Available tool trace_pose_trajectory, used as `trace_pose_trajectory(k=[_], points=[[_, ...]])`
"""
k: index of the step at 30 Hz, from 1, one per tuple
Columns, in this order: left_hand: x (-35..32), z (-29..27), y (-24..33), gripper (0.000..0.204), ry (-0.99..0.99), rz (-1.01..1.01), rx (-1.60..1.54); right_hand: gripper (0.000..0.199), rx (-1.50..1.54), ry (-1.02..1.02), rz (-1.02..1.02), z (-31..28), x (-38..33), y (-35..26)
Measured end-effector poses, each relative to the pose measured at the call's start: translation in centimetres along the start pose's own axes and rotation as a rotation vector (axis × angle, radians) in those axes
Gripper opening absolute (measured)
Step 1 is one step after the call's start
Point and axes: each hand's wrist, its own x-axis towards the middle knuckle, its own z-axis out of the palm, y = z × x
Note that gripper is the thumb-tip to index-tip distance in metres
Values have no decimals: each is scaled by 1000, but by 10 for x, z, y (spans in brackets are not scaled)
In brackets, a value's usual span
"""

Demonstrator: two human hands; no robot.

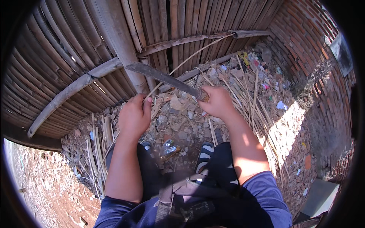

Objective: The person scrapes a thin strip of wood using a large knife, holding the wood with one hand and drawing the blade along its surface while sitting on the ground.

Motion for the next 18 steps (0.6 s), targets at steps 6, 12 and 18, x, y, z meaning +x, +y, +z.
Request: trace_pose_trajectory(k=[6, 12, 18], points=[[0, -5, 2, 30, 5, 30, 5, 37, 6, -29, -68, 9, -3, -9], [-2, -3, 7, 38, -122, -13, 13, 39, 10, -39, -96, 19, -4, -14], [-3, -2, 7, 44, -283, -41, 2, 41, 31, -133, 132, 12, 8, 3]])
